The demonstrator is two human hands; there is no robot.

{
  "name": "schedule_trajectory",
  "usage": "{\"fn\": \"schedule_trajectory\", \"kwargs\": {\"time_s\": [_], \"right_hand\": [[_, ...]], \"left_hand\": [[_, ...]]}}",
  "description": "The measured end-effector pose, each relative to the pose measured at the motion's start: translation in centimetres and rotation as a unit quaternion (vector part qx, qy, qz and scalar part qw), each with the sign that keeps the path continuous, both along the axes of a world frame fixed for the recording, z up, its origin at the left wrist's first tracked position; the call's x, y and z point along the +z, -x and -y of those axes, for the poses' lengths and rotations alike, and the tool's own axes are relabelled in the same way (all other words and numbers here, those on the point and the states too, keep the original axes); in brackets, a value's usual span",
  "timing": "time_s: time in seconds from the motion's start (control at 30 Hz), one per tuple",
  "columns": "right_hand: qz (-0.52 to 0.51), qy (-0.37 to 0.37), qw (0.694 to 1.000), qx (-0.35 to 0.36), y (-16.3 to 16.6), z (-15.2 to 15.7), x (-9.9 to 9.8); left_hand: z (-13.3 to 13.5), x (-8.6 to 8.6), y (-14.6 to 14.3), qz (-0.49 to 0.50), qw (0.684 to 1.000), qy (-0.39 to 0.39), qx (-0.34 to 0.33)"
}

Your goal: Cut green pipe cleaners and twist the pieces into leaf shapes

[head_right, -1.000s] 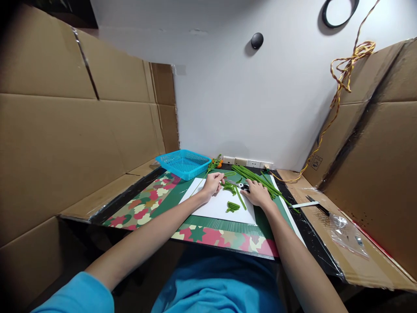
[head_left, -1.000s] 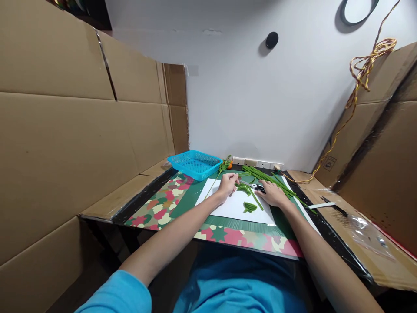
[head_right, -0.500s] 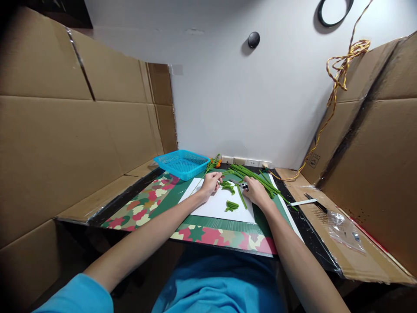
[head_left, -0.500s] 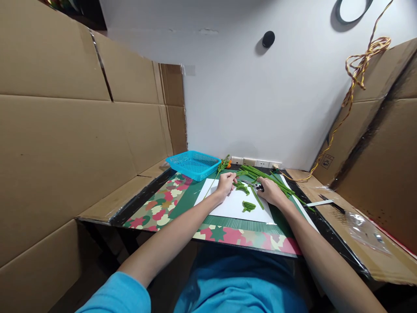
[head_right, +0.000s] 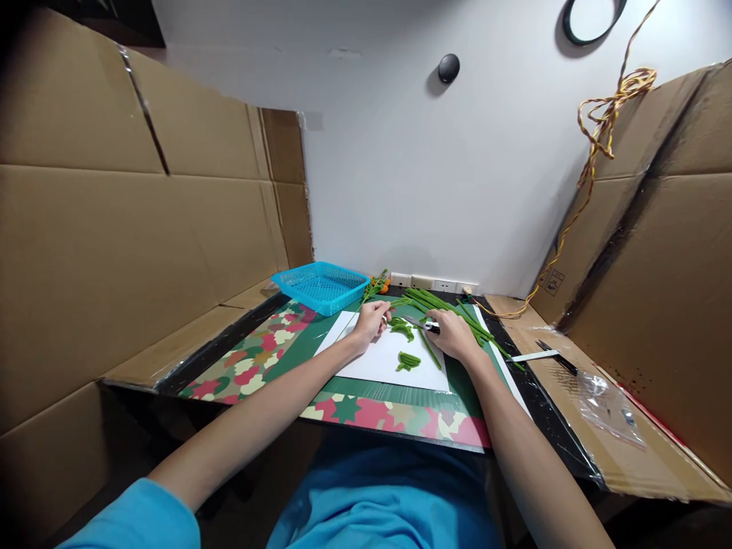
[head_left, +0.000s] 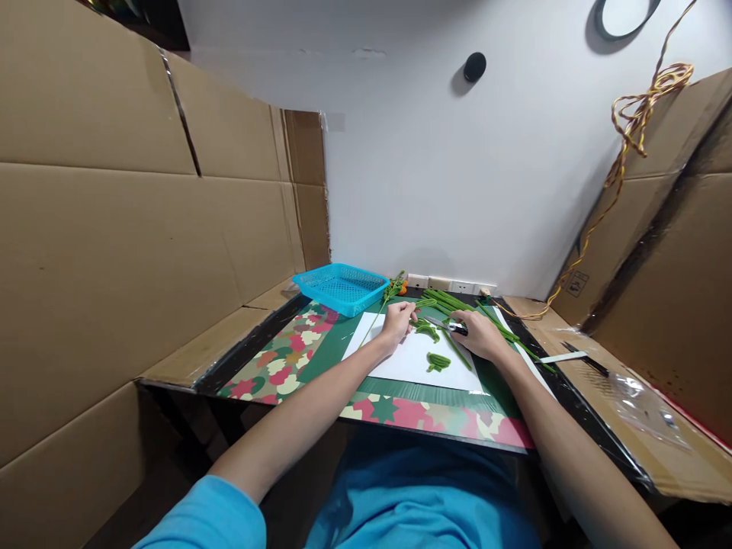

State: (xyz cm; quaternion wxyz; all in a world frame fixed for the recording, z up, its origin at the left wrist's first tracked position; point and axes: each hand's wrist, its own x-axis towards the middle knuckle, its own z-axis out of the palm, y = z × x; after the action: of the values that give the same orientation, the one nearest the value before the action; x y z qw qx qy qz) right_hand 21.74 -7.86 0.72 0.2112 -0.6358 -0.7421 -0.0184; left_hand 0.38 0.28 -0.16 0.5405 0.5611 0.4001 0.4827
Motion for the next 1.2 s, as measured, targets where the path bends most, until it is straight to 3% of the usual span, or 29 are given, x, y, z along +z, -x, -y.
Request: {"fn": "schedule_trajectory", "kwargs": {"time_s": [0.07, 0.23, 0.53, 0.7, 0.83, 1.1, 1.2], "right_hand": [[0.017, -0.004, 1.0, -0.006, -0.6, 0.3, 0.4], [-0.021, 0.078, 0.997, -0.001, -1.8, 0.7, 0.8], [-0.014, 0.11, 0.993, 0.037, -2.0, 0.6, 0.6], [0.022, 0.125, 0.992, -0.014, -2.5, 0.3, 0.0], [0.023, 0.138, 0.99, -0.016, -2.2, 0.2, 0.0], [0.109, 0.1, 0.981, -0.127, 1.6, 1.3, 0.8], [0.075, 0.11, 0.984, -0.116, 1.8, 1.2, 0.6]], "left_hand": [[0.0, 0.0, 0.0, 0.003, 1.0, 0.0, 0.001], [0.0, -0.1, 0.0, 0.007, 1.0, 0.008, 0.005], [0.3, 0.3, 0.0, 0.005, 1.0, 0.014, 0.0], [0.3, 0.3, 0.0, 0.005, 1.0, 0.016, -0.005], [0.2, 0.1, 0.1, 0.006, 1.0, 0.014, -0.006], [0.4, 0.4, 0.0, 0.009, 1.0, 0.023, -0.005], [0.5, 0.5, -0.1, 0.008, 1.0, 0.021, -0.003]]}}
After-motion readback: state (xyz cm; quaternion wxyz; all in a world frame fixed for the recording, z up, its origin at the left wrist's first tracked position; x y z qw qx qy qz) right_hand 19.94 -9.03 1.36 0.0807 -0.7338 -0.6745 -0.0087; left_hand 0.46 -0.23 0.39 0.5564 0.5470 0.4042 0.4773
